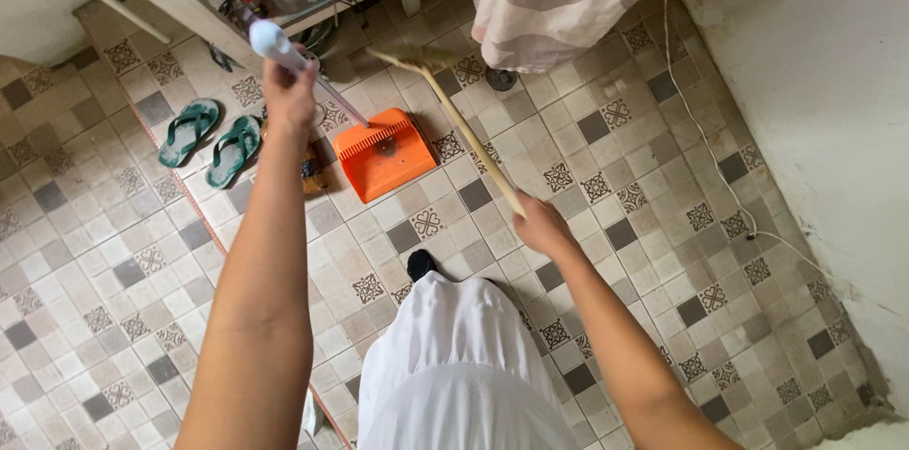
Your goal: The person picks up white shoes and places them on a rack by hand, then uses a broom to sweep the floor of a garage area containing a motorbike and bicycles.
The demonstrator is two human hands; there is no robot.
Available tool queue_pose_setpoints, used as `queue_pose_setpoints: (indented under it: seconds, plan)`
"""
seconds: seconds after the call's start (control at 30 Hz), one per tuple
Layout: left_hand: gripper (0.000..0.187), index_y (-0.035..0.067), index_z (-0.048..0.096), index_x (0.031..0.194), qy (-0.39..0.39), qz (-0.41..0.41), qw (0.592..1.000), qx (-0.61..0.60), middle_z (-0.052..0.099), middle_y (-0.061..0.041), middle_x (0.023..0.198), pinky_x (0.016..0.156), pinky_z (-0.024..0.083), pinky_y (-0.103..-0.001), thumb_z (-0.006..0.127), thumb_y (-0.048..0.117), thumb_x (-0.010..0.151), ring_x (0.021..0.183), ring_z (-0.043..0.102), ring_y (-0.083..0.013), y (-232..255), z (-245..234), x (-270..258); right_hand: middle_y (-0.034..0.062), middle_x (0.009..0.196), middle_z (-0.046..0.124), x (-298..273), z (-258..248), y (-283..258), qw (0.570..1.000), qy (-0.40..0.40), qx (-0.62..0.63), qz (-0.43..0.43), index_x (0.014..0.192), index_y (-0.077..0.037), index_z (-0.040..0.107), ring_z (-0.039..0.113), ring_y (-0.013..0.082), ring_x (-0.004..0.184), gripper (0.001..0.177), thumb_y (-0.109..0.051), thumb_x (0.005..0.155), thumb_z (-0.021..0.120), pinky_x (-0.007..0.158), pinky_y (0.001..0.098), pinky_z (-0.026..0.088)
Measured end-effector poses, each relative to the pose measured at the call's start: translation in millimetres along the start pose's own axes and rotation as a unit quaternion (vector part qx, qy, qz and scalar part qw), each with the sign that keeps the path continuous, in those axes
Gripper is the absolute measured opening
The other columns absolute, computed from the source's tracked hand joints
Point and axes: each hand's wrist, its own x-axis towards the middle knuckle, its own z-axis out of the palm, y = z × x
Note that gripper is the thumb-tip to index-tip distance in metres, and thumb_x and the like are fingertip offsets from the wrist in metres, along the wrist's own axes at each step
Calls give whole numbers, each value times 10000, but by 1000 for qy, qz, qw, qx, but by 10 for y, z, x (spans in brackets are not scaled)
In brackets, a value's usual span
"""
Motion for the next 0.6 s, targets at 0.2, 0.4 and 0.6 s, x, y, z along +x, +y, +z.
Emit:
queue_pose_setpoints:
  seconds: [0.2,0.4,0.6]
  plan:
    - [182,18,583,1202,25,195,967,163,702,-122,1118,907,548,-343,664,11,1040,1020,701,-210,159,-215,-987,208,1122,720,1124,520,-554,994,-88,-41,54,1379,-83,542,762,410,989,398,-130,984,525,899,494,607]
    - [137,35,597,1208,136,148,966,164,667,-118,1196,983,559,-382,640,114,1105,1121,659,-225,370,-637,-1968,262,1185,679,579,801,200,971,-70,-227,-27,1497,-66,396,647,428,1147,513,-101,987,444,959,530,532]
    - [315,9,492,1309,305,124,938,105,651,-102,1215,1004,545,-338,671,207,1143,1165,658,-206,399,-1189,-2879,262,1128,699,-1136,316,1179,960,-112,-257,7,1532,-87,386,687,420,1057,663,-62,893,556,931,519,550]
